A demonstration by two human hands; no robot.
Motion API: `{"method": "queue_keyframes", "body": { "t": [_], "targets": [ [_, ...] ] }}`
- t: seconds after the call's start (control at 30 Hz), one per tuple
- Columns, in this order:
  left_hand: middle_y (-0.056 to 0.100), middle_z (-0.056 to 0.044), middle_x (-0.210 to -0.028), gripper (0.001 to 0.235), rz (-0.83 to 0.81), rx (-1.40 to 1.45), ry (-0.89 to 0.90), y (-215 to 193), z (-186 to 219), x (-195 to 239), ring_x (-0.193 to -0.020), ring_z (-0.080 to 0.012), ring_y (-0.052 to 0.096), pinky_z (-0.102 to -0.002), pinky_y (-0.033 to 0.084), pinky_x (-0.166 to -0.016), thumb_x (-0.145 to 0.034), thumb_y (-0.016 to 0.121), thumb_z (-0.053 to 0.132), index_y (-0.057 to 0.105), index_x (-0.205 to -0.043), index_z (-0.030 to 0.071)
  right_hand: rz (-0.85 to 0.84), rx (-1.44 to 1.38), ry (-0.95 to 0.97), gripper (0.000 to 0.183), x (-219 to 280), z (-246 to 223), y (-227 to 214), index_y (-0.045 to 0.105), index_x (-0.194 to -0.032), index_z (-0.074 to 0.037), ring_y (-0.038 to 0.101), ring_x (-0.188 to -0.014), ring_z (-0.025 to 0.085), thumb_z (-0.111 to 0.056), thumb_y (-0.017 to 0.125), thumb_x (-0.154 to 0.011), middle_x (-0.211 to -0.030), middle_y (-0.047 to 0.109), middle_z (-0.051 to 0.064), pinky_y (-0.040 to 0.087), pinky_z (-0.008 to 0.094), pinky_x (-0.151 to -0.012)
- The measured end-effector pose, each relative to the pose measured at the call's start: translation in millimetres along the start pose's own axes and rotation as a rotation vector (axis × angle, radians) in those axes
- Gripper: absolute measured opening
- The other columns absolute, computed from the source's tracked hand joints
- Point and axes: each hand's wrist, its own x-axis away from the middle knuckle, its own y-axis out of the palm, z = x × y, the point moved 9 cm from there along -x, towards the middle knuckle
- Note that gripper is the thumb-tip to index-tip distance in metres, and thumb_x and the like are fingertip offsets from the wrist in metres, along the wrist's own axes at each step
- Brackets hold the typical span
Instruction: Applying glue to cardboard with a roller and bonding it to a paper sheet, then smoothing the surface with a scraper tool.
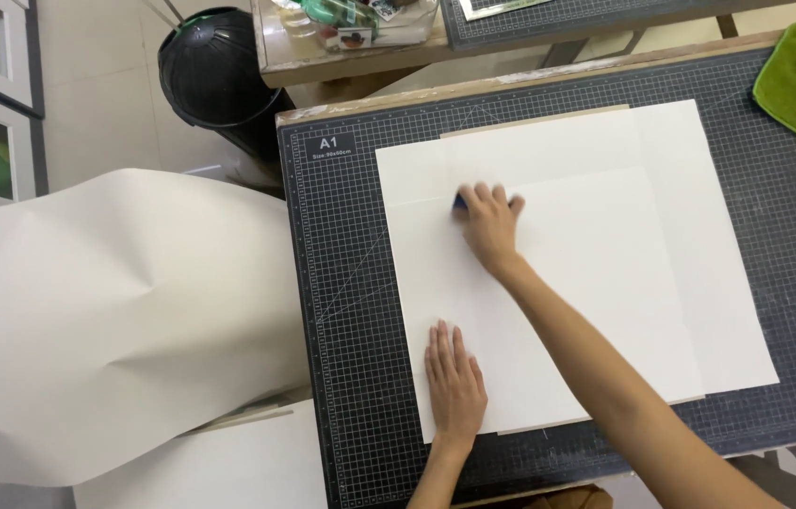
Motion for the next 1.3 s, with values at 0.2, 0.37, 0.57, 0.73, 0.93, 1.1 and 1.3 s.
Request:
{"method": "queue_keyframes", "body": {
  "t": [0.2,0.37,0.57,0.73,0.93,1.1,1.3],
  "targets": [
    [0.023,-0.021,-0.163,0.052,0.001,0.071,-0.035,0,-4,-2,-0.151,-0.0348,0.022,-0.047,0.024,-0.123,-0.106,0.038,0.021,0.029,-0.153,0.001,-0.135,-0.124,0.100,0.032,20,14,3,0.058,-0.119,-0.023,0.052,-0.099,0.033,-0.030,0.066,-0.089,-0.103,0.060,0.004,0.031,0.052,-0.079],
    [0.031,-0.022,-0.158,0.047,0.051,0.120,-0.028,-7,-4,-4,-0.147,-0.0373,0.029,-0.048,0.030,-0.119,-0.104,0.043,0.018,0.037,-0.148,0.000,-0.113,-0.086,-0.035,0.038,100,-7,-28,0.059,-0.128,-0.025,0.053,-0.084,0.022,-0.037,0.066,-0.092,-0.092,0.060,-0.006,0.027,0.042,-0.076],
    [0.034,-0.020,-0.158,0.045,0.070,0.185,-0.053,-2,-9,-4,-0.147,-0.0348,0.031,-0.048,0.032,-0.117,-0.105,0.040,0.017,0.039,-0.147,0.003,-0.092,-0.131,0.097,0.037,-41,13,16,0.057,-0.125,-0.023,0.053,-0.091,0.029,-0.035,0.069,-0.092,-0.098,0.064,0.002,0.030,0.047,-0.079],
    [0.035,-0.017,-0.158,0.044,0.076,0.289,-0.081,1,-14,0,-0.148,-0.0334,0.030,-0.049,0.030,-0.119,-0.104,0.038,0.016,0.038,-0.147,0.005,-0.174,-0.187,0.046,0.047,19,3,-4,0.054,-0.138,-0.024,0.052,-0.097,0.029,-0.036,0.063,-0.093,-0.102,0.061,0.002,0.028,0.046,-0.082],
    [0.037,-0.017,-0.157,0.044,0.104,0.339,-0.074,-2,-13,0,-0.147,-0.0339,0.032,-0.049,0.031,-0.119,-0.102,0.040,0.011,0.039,-0.146,0.006,-0.132,-0.167,0.098,0.045,-31,20,17,0.055,-0.134,-0.024,0.054,-0.099,0.033,-0.038,0.065,-0.092,-0.102,0.061,0.005,0.030,0.050,-0.082],
    [0.039,-0.016,-0.156,0.042,0.115,0.352,-0.073,-6,-14,-3,-0.147,-0.0346,0.033,-0.050,0.032,-0.117,-0.103,0.038,0.012,0.042,-0.144,0.006,-0.193,-0.229,0.077,0.047,-8,14,3,0.057,-0.137,-0.023,0.055,-0.099,0.029,-0.036,0.065,-0.094,-0.103,0.065,0.002,0.028,0.045,-0.082],
    [0.039,-0.017,-0.156,0.042,0.129,0.348,-0.079,-6,-13,-2,-0.147,-0.0337,0.034,-0.049,0.032,-0.118,-0.103,0.038,0.011,0.042,-0.144,0.005,-0.151,-0.192,0.091,0.048,-21,18,3,0.055,-0.140,-0.021,0.053,-0.101,0.031,-0.035,0.064,-0.095,-0.104,0.063,0.005,0.028,0.048,-0.084]
  ]
}}
